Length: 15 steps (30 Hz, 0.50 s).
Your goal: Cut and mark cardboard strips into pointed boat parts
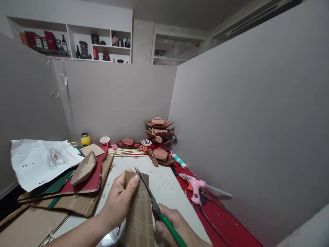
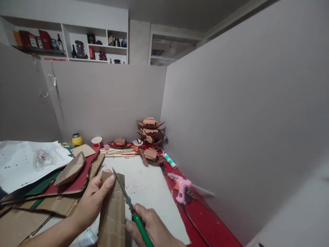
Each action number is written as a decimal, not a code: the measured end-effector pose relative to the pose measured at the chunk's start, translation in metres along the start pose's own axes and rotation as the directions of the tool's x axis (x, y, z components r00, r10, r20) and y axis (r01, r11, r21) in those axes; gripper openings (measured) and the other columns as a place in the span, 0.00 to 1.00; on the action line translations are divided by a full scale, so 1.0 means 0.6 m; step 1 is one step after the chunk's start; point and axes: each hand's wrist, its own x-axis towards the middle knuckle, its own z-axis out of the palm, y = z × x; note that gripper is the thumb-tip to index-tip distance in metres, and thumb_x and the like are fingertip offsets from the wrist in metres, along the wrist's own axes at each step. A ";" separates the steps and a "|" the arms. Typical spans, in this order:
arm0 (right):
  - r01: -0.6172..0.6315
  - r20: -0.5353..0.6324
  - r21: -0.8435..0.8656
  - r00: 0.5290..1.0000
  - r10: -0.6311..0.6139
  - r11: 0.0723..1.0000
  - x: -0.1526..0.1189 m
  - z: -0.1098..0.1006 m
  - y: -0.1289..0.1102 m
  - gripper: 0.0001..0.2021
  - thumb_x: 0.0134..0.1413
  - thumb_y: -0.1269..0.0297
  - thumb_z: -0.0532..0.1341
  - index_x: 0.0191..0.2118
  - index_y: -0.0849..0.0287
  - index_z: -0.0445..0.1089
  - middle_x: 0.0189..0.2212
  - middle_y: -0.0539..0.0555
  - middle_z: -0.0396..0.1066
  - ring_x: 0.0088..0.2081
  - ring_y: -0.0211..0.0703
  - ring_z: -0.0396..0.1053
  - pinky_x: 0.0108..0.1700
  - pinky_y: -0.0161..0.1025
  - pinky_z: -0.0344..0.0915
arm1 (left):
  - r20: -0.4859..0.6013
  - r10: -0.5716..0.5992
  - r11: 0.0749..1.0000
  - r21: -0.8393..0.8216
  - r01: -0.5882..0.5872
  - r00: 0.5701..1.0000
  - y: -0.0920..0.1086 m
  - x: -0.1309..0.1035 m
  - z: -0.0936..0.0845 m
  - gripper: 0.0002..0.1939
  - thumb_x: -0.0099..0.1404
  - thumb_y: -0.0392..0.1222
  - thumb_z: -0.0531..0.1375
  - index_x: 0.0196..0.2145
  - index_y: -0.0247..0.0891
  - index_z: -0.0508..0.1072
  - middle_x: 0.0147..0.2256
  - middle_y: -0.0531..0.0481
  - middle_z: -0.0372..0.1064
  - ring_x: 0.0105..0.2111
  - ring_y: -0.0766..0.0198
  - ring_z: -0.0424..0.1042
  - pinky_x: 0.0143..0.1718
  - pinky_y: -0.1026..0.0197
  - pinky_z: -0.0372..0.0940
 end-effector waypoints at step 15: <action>-0.150 -0.251 0.442 0.926 0.283 0.884 0.015 -0.001 0.037 0.21 0.56 0.45 0.58 0.26 0.58 0.60 0.13 0.42 0.57 0.11 0.30 0.53 0.13 0.28 0.50 | 0.110 -0.131 0.983 -0.111 0.143 0.985 -0.021 0.025 0.000 0.17 0.63 0.53 0.59 0.32 0.35 0.73 0.28 0.53 0.68 0.30 0.67 0.65 0.34 0.67 0.61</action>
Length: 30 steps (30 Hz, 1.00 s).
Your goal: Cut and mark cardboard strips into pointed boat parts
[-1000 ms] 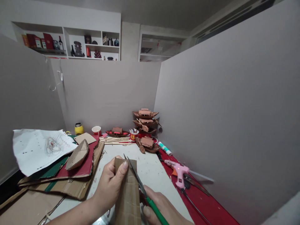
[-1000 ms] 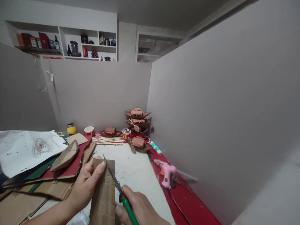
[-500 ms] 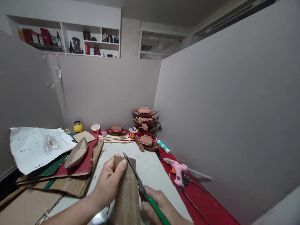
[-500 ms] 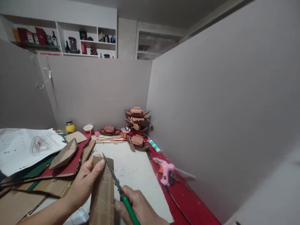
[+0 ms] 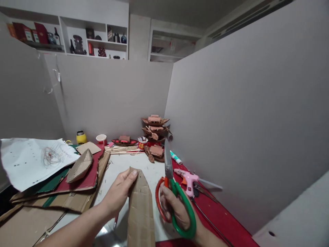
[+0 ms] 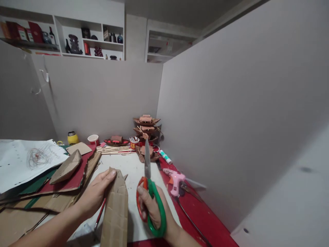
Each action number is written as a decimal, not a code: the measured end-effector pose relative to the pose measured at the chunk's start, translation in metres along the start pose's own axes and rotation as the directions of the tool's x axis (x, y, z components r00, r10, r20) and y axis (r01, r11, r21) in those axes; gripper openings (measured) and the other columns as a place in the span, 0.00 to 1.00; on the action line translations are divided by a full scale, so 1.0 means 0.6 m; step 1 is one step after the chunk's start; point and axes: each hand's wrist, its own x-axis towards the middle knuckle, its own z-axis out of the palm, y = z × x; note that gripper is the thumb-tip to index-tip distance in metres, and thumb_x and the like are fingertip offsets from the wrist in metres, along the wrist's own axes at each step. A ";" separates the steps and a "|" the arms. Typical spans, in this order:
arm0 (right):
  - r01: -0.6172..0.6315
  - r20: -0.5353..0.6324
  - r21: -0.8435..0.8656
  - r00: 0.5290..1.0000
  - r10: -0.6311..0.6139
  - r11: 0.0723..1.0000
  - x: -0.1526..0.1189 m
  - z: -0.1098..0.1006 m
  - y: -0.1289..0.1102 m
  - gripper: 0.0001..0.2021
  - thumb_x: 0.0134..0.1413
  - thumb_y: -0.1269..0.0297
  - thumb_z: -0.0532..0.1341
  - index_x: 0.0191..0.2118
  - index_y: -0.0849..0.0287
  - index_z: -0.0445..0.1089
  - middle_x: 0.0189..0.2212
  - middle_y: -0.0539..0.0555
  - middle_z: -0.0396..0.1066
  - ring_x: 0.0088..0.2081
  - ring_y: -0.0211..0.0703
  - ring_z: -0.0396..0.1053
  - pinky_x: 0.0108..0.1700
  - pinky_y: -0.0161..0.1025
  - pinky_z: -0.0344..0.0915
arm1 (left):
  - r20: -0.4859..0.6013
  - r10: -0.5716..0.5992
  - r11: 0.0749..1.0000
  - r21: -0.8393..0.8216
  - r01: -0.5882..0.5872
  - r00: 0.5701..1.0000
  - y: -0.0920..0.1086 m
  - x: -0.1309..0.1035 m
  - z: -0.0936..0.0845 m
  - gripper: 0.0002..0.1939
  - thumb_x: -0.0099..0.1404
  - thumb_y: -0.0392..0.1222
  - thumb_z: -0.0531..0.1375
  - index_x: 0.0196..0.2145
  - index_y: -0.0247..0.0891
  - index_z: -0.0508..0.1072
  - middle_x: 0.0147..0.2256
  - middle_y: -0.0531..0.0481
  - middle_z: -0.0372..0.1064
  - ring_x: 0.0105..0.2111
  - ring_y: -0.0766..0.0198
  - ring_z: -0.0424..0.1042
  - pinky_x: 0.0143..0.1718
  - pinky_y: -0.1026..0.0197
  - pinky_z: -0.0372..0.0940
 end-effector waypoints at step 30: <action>0.333 -0.387 -0.195 0.838 -0.385 0.922 0.030 -0.062 -0.072 0.10 0.47 0.59 0.66 0.32 0.59 0.69 0.29 0.49 0.68 0.30 0.39 0.66 0.33 0.35 0.64 | 0.174 -0.108 0.879 0.477 0.012 0.979 0.009 0.042 -0.047 0.24 0.61 0.58 0.53 0.33 0.34 0.76 0.30 0.47 0.72 0.31 0.61 0.70 0.34 0.61 0.61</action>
